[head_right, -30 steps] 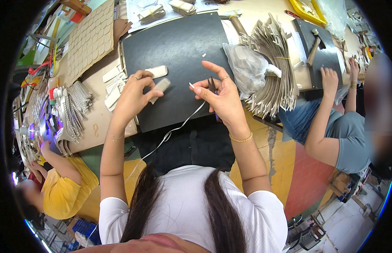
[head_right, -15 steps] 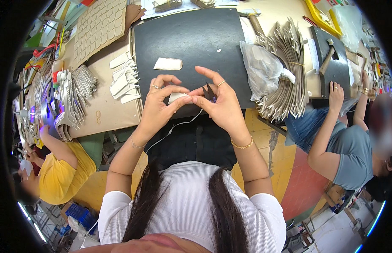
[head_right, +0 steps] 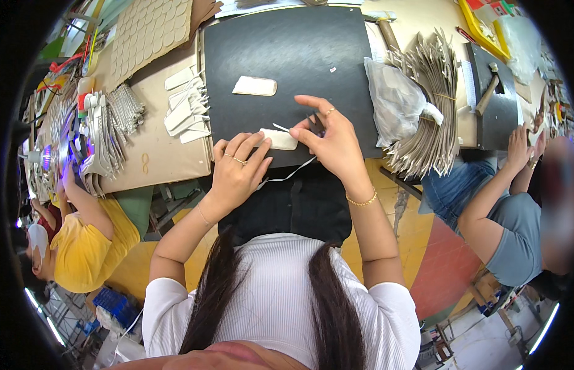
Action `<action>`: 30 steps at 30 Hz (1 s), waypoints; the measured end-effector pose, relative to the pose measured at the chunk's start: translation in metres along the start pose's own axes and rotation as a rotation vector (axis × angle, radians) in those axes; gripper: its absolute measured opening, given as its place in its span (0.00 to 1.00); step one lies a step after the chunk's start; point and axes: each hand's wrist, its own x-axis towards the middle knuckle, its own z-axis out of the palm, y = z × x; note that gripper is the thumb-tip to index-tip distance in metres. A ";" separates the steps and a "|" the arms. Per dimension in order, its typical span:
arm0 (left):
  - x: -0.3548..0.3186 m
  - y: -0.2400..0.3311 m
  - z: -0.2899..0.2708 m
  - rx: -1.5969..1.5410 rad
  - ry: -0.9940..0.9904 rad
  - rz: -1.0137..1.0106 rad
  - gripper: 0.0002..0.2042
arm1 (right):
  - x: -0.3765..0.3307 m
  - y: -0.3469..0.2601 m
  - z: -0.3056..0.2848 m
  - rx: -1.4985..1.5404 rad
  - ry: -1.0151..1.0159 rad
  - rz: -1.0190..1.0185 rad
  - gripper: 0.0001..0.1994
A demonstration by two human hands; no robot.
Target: The person repeatedly picks up small white rectangular pieces and threads a white cord through them at a workbench. They place finished pieces into a pile on the table. Other workers are visible nearby performing similar tasks.
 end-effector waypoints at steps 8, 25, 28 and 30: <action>-0.012 0.000 0.008 0.089 -0.013 0.001 0.20 | 0.021 -0.004 0.033 -0.287 -0.090 -0.135 0.24; -0.015 -0.002 0.013 0.035 -0.016 -0.003 0.21 | 0.020 -0.016 0.039 -0.373 -0.043 -0.052 0.22; -0.015 -0.002 0.013 0.031 -0.019 -0.005 0.21 | 0.020 -0.017 0.040 -0.378 -0.033 -0.062 0.22; -0.015 -0.002 0.013 0.036 -0.015 -0.004 0.21 | 0.019 -0.018 0.041 -0.390 -0.034 -0.062 0.22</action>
